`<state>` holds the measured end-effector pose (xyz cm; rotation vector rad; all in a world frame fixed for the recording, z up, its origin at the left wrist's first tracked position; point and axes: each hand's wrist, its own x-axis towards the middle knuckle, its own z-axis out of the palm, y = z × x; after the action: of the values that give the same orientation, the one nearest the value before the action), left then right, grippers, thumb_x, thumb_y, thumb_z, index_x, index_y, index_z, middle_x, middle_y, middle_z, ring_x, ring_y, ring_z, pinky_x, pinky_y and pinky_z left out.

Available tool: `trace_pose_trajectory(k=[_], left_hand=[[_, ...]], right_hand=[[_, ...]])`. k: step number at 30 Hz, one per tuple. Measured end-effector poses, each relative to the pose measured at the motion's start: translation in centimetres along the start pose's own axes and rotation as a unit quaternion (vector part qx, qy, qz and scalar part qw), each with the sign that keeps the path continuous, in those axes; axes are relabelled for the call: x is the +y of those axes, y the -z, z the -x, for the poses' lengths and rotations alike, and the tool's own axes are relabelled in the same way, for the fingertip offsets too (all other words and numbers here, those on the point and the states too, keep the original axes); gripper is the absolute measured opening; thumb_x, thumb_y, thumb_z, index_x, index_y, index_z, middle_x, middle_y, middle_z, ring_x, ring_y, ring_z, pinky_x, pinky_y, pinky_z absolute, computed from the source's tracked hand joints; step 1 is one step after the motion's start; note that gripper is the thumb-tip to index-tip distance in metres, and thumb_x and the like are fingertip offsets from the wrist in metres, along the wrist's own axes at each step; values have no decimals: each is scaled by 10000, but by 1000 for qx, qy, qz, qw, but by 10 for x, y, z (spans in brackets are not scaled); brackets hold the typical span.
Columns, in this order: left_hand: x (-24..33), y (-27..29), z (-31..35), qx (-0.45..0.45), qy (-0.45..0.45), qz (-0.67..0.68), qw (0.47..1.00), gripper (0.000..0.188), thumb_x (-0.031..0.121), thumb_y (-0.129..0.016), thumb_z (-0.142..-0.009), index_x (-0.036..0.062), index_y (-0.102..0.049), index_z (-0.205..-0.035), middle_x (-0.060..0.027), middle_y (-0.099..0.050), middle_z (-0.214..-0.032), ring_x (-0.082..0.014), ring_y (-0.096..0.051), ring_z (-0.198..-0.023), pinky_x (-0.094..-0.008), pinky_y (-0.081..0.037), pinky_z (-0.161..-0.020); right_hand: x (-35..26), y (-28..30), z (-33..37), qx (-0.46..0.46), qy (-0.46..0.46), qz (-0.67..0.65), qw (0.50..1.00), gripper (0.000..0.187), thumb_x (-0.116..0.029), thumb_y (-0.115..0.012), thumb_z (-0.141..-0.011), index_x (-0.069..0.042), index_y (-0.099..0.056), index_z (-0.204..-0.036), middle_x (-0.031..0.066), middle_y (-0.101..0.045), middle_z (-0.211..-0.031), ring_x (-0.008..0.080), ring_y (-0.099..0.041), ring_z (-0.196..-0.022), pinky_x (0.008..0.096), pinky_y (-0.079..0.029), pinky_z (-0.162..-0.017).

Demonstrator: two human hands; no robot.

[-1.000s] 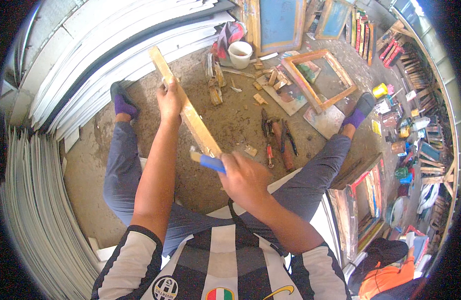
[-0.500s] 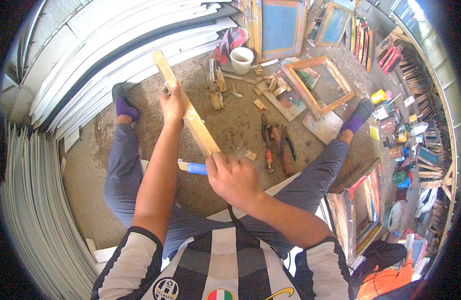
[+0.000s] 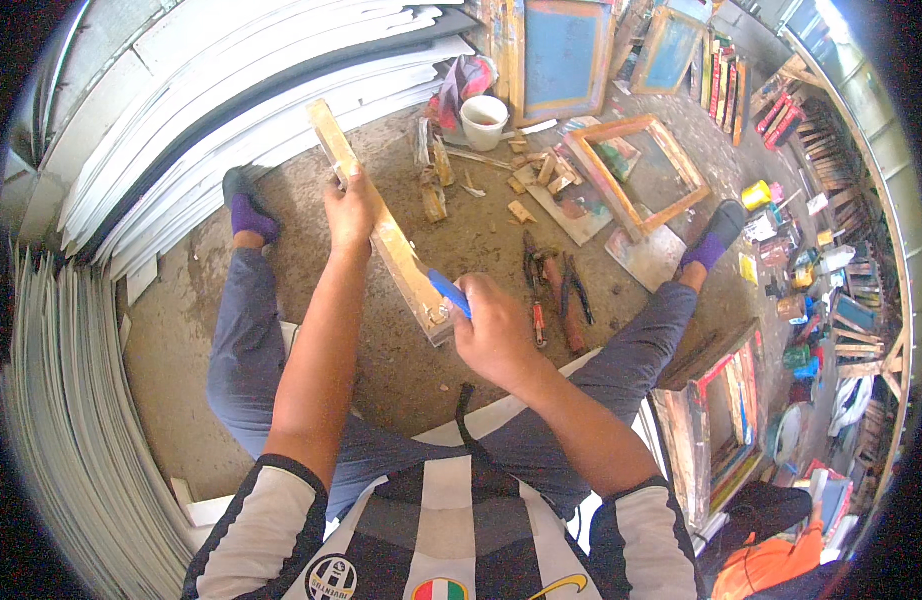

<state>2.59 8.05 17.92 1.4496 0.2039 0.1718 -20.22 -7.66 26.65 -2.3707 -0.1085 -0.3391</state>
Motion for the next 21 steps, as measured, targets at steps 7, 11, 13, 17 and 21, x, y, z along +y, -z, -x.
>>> trace_pose_trajectory(k=[7, 11, 13, 17, 21], left_hand=[[15, -1, 10, 16, 28, -28, 999, 637, 381, -619, -989, -48, -390, -1400, -168, -594, -1187, -245, -596, -1060, -375, -483, -904], [14, 1, 8, -1, 20, -16, 1000, 666, 385, -618, -989, -51, -369, -1427, -184, -587, -1222, -260, -598, -1083, -382, -481, -919], [13, 5, 8, -16, 13, -15, 1000, 683, 388, -617, -989, -52, -356, -1443, -193, -581, -1245, -268, -598, -1097, -384, -480, -927], [15, 6, 7, 2, 33, -24, 999, 673, 374, -617, -989, -51, -363, -1444, -196, -586, -1244, -269, -601, -1098, -383, -480, -926], [22, 4, 12, 3, 39, -27, 999, 674, 371, -622, -987, -53, -367, -1444, -202, -585, -1246, -272, -602, -1099, -385, -480, -928]], right_hand=[[-4, 4, 8, 20, -47, -119, 992, 246, -222, -719, -902, 10, -641, -930, 184, -653, -862, 362, -654, -780, 438, -496, -679], [-7, -8, 16, 44, -8, -48, 998, 258, -222, -729, -890, 11, -647, -968, 173, -654, -820, 358, -654, -746, 445, -495, -671], [-2, -14, 18, 51, -22, -44, 997, 249, -211, -732, -886, 9, -651, -971, 173, -652, -795, 359, -653, -720, 446, -494, -662], [6, -21, 15, 48, -91, -120, 987, 201, -184, -724, -895, 0, -658, -939, 145, -650, -733, 303, -642, -653, 418, -485, -627], [22, -23, 8, 31, -196, -234, 952, 135, -103, -697, -919, 18, -643, -892, 27, -623, -739, 81, -528, -668, 285, -446, -623]])
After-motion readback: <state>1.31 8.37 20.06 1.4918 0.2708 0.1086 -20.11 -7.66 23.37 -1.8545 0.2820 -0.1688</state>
